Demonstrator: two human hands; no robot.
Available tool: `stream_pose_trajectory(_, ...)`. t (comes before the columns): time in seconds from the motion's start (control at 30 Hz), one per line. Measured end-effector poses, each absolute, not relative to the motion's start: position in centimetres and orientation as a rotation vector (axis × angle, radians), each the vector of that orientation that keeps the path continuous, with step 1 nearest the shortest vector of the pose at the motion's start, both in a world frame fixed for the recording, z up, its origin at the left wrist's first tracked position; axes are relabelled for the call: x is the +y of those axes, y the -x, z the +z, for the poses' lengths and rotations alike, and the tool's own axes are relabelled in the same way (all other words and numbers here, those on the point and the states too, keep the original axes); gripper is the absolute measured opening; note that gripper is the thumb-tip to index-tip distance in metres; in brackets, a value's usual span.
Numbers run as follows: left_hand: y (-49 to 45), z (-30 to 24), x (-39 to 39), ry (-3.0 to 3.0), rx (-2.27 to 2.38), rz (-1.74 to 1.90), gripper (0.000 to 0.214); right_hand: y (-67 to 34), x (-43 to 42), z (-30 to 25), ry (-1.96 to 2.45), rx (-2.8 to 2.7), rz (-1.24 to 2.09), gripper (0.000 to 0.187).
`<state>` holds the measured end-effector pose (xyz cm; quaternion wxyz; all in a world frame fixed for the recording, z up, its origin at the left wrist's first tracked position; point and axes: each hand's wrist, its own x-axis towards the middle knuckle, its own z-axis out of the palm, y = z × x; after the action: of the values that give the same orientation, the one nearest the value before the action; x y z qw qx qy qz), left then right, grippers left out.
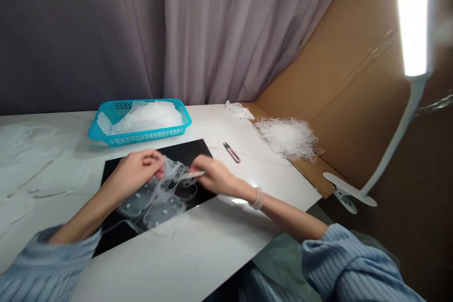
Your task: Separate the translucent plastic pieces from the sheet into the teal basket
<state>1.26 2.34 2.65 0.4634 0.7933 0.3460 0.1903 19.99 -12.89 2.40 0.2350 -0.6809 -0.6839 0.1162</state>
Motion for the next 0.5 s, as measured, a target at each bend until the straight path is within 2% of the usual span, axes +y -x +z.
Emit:
stream_pose_trajectory(0.1,-5.1,4.3,2.0,-1.908,0.669,0.707,0.024,-22.8,-13.5,2.7,2.049,-1.554,0.258,0.021)
stream_pose_trajectory(0.17,-7.2,4.3,2.4,-1.974,0.63,0.695,0.025,-24.7,-14.2,2.7,2.122,-1.435,0.248,0.024)
stream_pose_trajectory(0.37,-7.3,2.7,5.0,-2.25,0.611,0.609,0.059,-26.6,-15.8,3.1,2.187,-1.232,0.251,0.041)
stream_pose_trajectory(0.5,-2.8,1.9,4.5,-2.464,0.671,0.604,0.044,-24.0,-14.6,4.1,1.948,-1.129,0.443,0.067)
